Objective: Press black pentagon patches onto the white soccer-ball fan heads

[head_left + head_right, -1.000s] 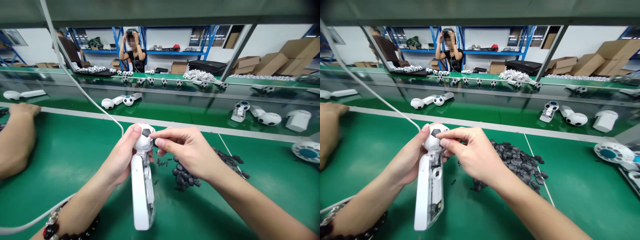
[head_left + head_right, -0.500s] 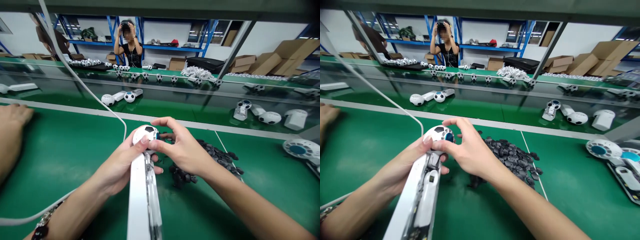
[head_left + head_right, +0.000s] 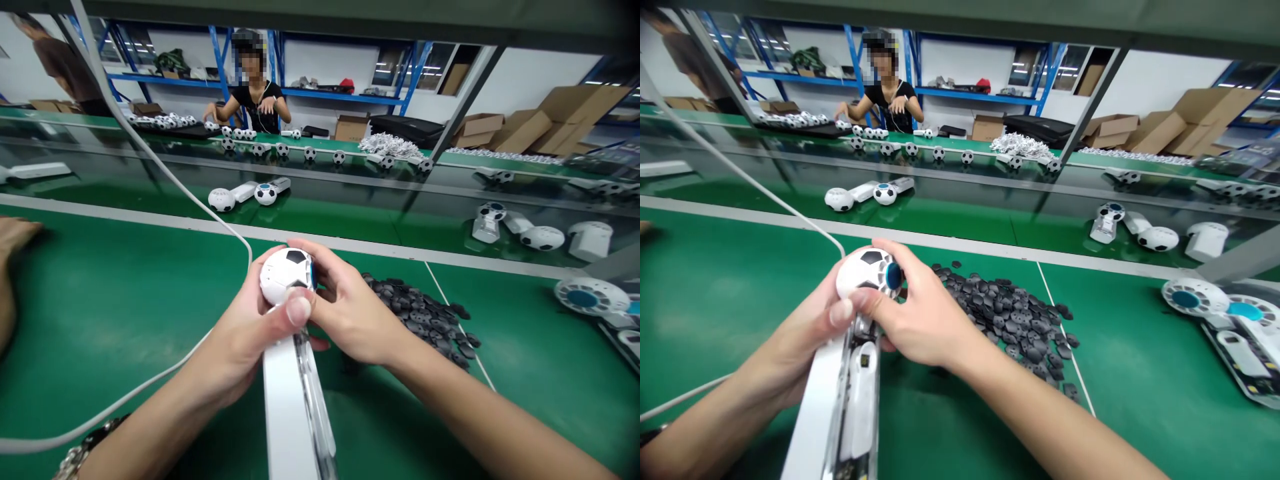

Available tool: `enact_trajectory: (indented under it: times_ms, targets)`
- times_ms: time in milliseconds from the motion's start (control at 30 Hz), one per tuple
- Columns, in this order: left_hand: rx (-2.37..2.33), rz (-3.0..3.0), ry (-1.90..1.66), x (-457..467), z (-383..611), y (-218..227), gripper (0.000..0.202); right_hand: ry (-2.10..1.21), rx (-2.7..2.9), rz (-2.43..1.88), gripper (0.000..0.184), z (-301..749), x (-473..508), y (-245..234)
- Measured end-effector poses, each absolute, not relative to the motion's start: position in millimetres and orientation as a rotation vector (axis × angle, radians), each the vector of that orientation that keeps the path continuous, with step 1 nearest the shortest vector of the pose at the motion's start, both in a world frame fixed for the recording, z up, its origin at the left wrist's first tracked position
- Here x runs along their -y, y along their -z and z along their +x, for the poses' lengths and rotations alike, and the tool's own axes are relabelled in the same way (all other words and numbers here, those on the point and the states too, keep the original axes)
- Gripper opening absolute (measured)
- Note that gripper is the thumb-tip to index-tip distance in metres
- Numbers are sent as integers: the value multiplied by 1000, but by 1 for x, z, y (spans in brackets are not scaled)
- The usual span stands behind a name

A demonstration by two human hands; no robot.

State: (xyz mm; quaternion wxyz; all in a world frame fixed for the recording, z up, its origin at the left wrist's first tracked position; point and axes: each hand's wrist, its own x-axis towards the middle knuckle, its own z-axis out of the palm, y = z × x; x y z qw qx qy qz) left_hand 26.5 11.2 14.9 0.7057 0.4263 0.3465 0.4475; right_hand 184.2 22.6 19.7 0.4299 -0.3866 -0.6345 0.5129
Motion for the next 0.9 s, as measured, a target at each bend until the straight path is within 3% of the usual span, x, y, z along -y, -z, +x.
enact_trajectory:
  times_ms: [167,333,467,633,733,900]
  targets:
    - [-886,1064,-1139,-4,30,-10,96,-1076,1600,-847,57,176,-18,-11]
    - [-965,1154,-1202,5,36,-12,73,-939,1620,-786,53,173,-18,-8]
    - [-948,1203,-1252,6,37,-11,65,-888,1661,-755,52,173,-18,-6]
    - [-867,1052,-1072,-7,24,-9,80,-951,1756,-740,44,189,-30,-16]
    - [-868,921,-905,-17,17,-7,74,-992,1966,-939,26,213,-46,-28]
    - [-1009,775,-875,-27,21,-5,67,-768,2341,-1471,14,247,-62,-26]
